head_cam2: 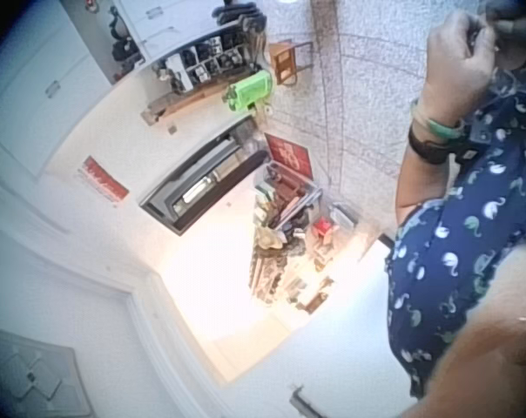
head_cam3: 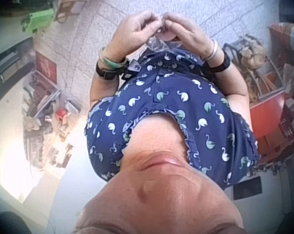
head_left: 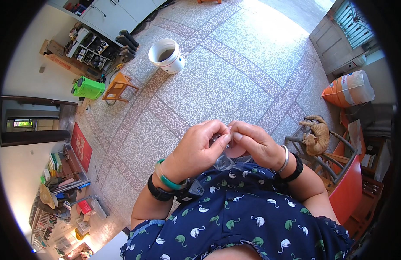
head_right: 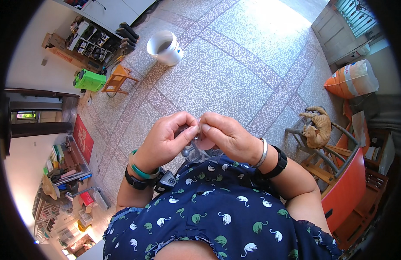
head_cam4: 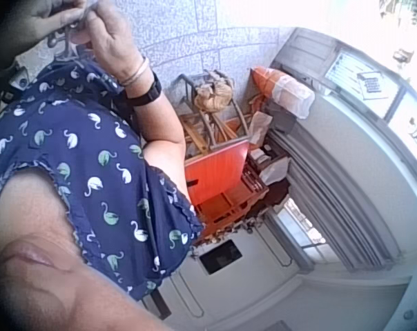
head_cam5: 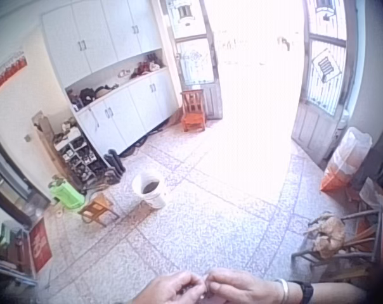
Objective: The person removes an adhesive mounting disk and a metal hook from a plastic bag, peels the backing from the disk, attaches the hook, and presses the assembly onto a wall.
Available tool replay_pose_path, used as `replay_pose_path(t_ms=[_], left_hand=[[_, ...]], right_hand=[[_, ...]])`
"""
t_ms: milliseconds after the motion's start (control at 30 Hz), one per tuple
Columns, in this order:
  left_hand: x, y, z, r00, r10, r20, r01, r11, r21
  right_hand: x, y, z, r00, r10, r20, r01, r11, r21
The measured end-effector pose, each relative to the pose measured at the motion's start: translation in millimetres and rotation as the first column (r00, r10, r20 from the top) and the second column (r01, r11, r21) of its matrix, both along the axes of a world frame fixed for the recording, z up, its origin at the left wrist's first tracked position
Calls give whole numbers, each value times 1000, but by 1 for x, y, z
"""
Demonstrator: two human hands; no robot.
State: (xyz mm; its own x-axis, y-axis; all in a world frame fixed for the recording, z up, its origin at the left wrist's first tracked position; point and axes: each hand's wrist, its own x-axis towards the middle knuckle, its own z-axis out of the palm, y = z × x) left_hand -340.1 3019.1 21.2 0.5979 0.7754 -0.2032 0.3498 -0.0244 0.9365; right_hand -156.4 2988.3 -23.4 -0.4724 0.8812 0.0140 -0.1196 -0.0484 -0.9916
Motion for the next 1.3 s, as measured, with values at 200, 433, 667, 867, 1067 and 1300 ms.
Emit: replay_pose_path(t_ms=[200,433,667,867,1067,1300], left_hand=[[0,-1,1,1000,2,-8,-3,1000,-17],[-2,-2,3,1000,0,-5,0,998,-59],[-3,-2,4,1000,6,1,-6,997,-75],[-5,-1,2,1000,-7,-7,7,999,-44],[-5,0,5,1000,-2,5,3,995,-103],[-12,5,2,1000,-24,-12,24,999,-46]], right_hand=[[0,0,0,1000,0,5,0,1000,29],[-1,-2,-2,1000,10,-2,-10,999,37],[-3,-3,2,998,-7,58,5,999,43],[-4,-3,1,1000,6,21,-6,1000,2],[-6,-2,3,1000,11,-5,-10,1000,23],[-12,0,2,1000,-14,26,13,999,53]])
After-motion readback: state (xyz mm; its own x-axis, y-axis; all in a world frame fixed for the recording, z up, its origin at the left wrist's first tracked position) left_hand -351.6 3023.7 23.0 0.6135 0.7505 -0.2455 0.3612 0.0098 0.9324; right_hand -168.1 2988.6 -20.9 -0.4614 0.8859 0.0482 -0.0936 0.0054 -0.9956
